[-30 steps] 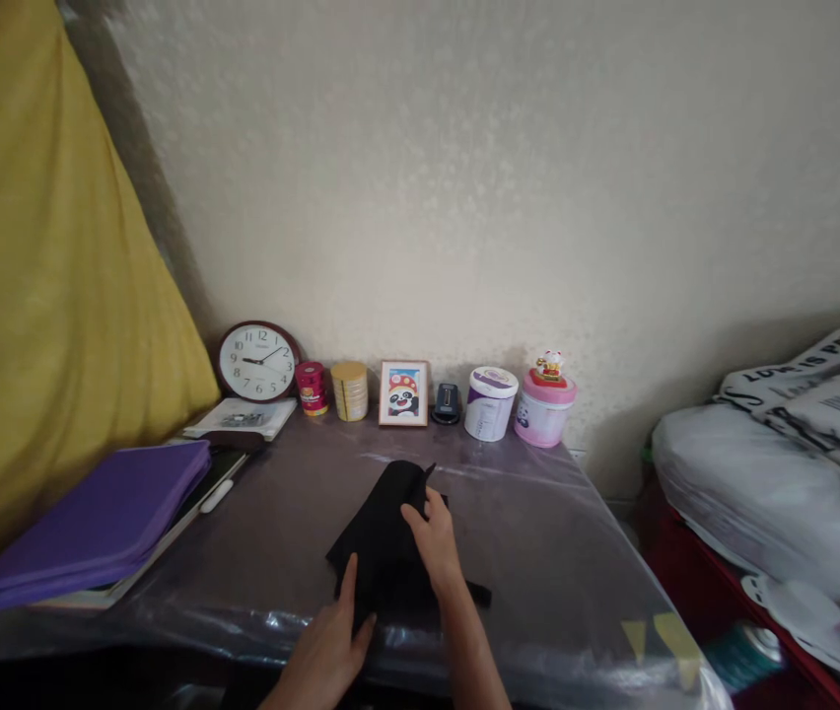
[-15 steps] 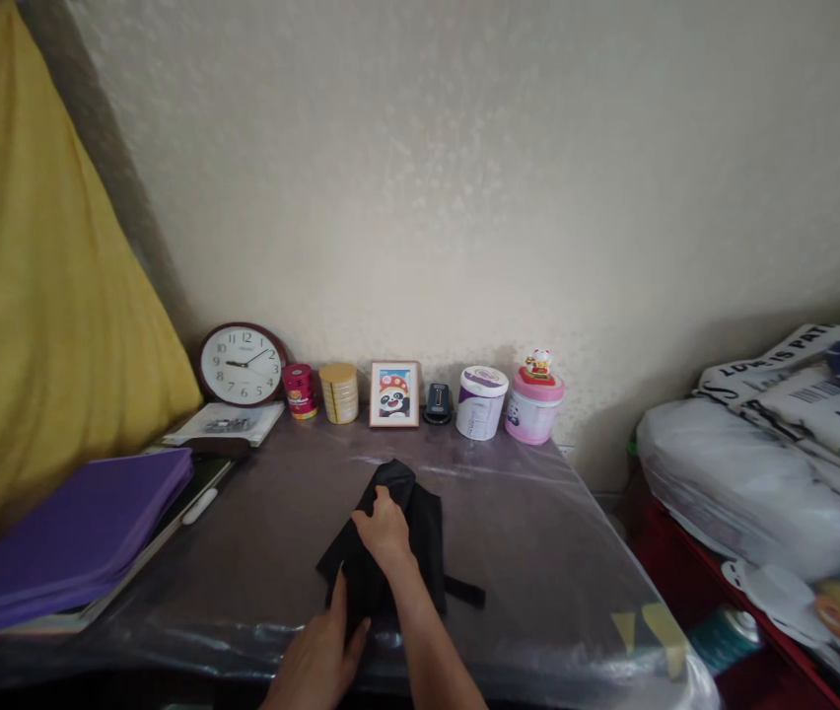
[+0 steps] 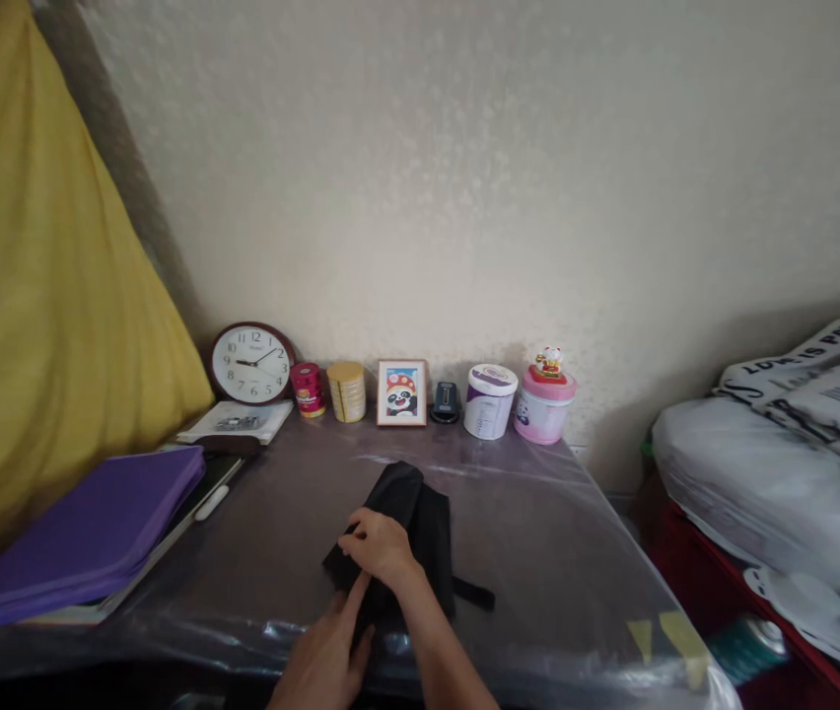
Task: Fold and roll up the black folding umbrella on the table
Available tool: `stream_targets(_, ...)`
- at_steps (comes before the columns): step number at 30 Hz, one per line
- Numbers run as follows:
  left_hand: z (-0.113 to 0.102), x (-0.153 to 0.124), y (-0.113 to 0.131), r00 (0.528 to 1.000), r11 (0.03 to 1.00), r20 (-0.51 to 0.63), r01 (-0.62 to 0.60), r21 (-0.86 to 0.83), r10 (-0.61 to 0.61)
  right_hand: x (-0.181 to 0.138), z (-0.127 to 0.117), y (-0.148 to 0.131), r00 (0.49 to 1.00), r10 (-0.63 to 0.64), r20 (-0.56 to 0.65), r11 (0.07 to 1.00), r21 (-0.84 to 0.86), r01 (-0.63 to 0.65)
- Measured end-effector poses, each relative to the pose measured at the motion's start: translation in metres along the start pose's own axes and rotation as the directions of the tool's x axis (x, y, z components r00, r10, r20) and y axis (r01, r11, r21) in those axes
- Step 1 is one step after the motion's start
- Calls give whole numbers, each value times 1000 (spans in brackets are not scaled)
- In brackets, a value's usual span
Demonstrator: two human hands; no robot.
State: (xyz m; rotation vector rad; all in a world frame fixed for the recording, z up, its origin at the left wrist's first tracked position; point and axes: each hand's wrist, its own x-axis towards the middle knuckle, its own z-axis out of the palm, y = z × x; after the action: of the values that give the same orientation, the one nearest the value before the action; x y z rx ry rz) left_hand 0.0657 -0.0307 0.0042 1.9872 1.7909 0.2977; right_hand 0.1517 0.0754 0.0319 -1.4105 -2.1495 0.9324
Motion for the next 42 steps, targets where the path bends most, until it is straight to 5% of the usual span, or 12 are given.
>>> stream_targets(7, 0, 3, 1, 991, 995, 97, 97, -32, -94, -24, -6, 2, 971, -238, 4, 971, 9, 237)
stream_targets(14, 3, 4, -2, 996, 991, 57, 81, -111, -75, -52, -4, 23, 862, -397, -314, 909, -5, 417)
stream_targets(23, 0, 3, 2, 993, 988, 72, 104, -110, -97, 20, -19, 66, 866, -425, -261, 888, -306, 343)
stream_targets(29, 3, 4, 1, 992, 988, 68, 116, -98, -110, 64, -44, 83, 899, -199, -390, 934, -353, 54)
stream_targets(33, 6, 4, 1, 992, 988, 65, 112, -105, -105, 43, -34, 70, 848, -247, -469, 941, -326, 94)
stream_targets(37, 8, 3, 0, 994, 991, 22, 105, -86, -103, 8, -12, 50, 870, -440, -221, 881, -293, 371)
stream_targets(40, 8, 3, -2, 995, 989, 24, 101, -109, -99, -3, -14, 56, 867, -322, -380, 935, -269, 229)
stream_targets(42, 7, 3, -4, 994, 982, 29, 108, -155, -104, -6, -24, 71, 812, -165, -560, 977, -208, 55)
